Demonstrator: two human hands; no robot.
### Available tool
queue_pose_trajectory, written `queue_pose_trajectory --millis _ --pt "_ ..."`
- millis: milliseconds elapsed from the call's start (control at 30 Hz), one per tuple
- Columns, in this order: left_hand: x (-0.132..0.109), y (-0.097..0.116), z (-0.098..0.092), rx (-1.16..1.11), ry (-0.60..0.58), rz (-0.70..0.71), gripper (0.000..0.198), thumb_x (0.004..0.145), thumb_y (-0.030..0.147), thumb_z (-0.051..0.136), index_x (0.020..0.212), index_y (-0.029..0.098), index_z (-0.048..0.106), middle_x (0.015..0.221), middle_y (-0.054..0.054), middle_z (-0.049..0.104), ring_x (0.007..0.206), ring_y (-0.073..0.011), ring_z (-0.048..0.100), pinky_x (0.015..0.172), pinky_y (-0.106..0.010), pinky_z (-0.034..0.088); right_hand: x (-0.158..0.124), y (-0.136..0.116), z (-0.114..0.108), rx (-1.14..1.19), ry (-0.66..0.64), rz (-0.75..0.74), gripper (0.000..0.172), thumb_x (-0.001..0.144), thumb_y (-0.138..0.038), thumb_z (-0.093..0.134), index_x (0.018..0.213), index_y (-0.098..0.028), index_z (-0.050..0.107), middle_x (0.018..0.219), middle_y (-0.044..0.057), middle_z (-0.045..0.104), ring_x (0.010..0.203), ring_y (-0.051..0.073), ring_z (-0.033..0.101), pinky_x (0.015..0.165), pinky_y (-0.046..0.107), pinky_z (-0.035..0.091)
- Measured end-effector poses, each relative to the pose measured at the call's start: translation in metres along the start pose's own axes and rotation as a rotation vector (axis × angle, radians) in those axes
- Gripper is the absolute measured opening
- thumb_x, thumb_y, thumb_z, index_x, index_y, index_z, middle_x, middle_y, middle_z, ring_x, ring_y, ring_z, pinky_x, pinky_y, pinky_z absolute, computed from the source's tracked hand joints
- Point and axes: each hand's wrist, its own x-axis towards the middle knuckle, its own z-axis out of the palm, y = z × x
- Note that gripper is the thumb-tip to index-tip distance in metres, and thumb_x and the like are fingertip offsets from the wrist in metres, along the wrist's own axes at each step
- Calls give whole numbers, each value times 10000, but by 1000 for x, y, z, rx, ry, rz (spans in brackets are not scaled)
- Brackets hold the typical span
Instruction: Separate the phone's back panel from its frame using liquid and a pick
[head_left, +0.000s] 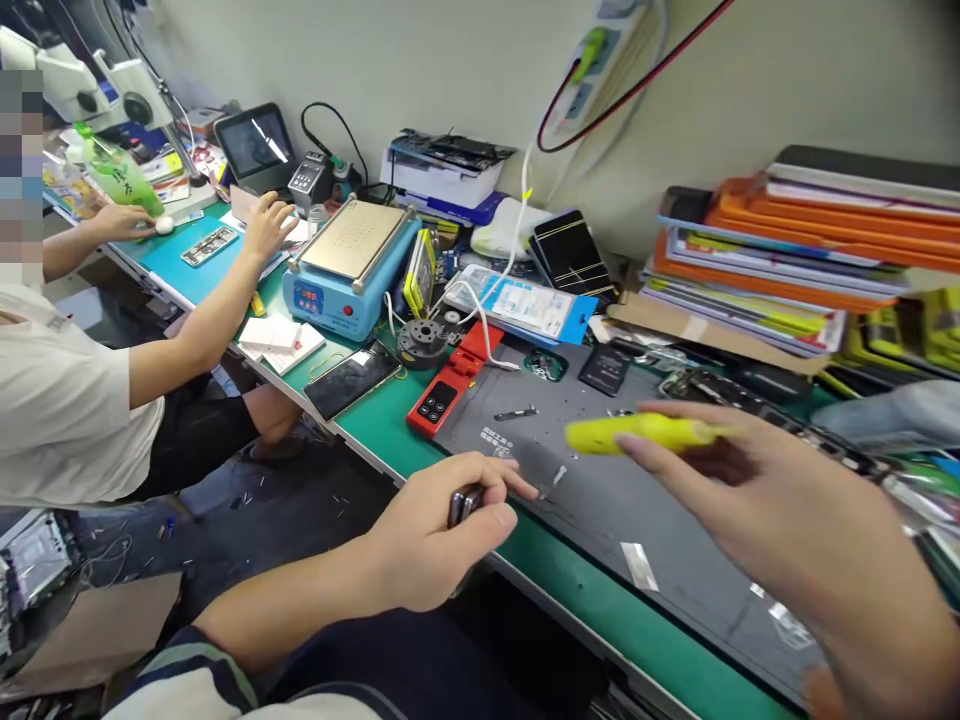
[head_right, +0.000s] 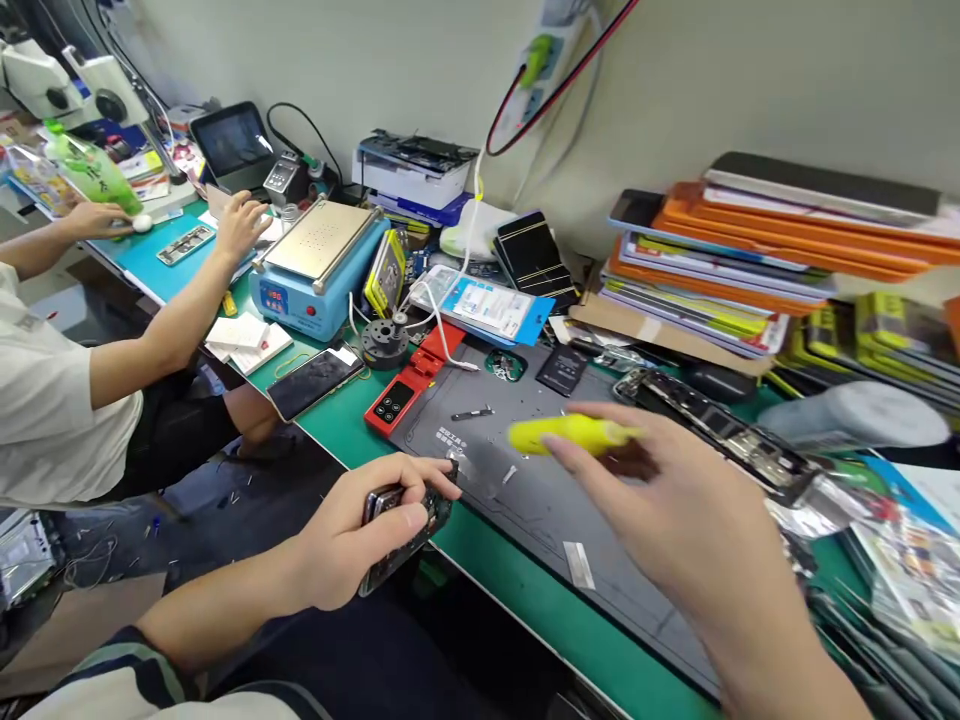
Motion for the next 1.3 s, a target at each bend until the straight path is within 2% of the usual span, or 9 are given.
queue_pose_trajectory --millis 200,367,467,633,800,867,967,1133,1300 --pt "-14 2 0 15 -35 -3 310 1052 440 700 902 222 539 1297 -200 824 1405 -354 747 1284 -499 506 61 -116 71 178 -336 -481 423 1088 -460 786 1426 -207 753 1370 97 792 1129 235 781 1053 470 667" --pt "-21 13 1 -66 -60 -99 319 1034 445 726 893 230 536 1330 -203 841 1529 -397 690 1309 -525 487 80 -140 127 158 -493 -620 391 1110 -383 799 1431 -172 730 1394 118 751 1273 279 744 1148 545 646" --pt "-20 21 4 -94 -72 -130 329 1046 476 729 904 233 559 1353 -184 843 1587 -404 646 1336 -529 463 77 -142 132 184 -504 -609 434 1104 -394 808 1465 -171 712 1443 129 731 1301 290 735 1156 556 644" --pt "7 35 11 -61 -105 -182 298 1036 451 727 888 230 590 1333 -120 844 1560 -372 653 1295 -483 477 60 -100 74 230 -287 -393 653 1097 -400 802 1676 -219 563 1630 153 633 1326 284 716 1145 508 642" --pt "55 50 26 24 -189 -202 266 993 410 713 850 228 583 1259 -103 853 1425 -354 709 1234 -477 502 -32 5 7 20 4 149 264 1192 -390 610 1293 -166 708 1155 70 743 953 188 705 914 391 631" --pt "77 56 36 78 -226 -192 267 982 430 704 851 228 587 1259 -91 854 1333 -341 727 1204 -486 511 -74 34 3 -64 -18 282 283 1145 -450 704 1164 -168 720 1022 35 708 854 168 658 834 356 610" --pt "111 58 60 187 -249 -161 221 971 409 668 852 225 630 1254 -65 853 1270 -319 725 1234 -504 488 -113 48 19 -124 -75 354 390 1074 -536 800 1169 -167 715 1102 56 706 966 198 679 862 369 616" --pt "154 38 101 333 -304 -202 286 1007 465 663 876 220 733 1253 -82 840 1332 -342 695 1323 -543 433 -121 41 34 -129 -122 365 331 1131 -497 732 1178 -170 702 1084 46 688 966 195 670 881 371 612" --pt "174 18 120 319 -294 -265 421 1012 641 708 942 227 748 1327 -119 830 1398 -385 672 1367 -606 400 -123 46 25 -111 -184 320 266 1149 -434 711 1097 -174 699 1042 35 679 956 186 660 867 351 601"
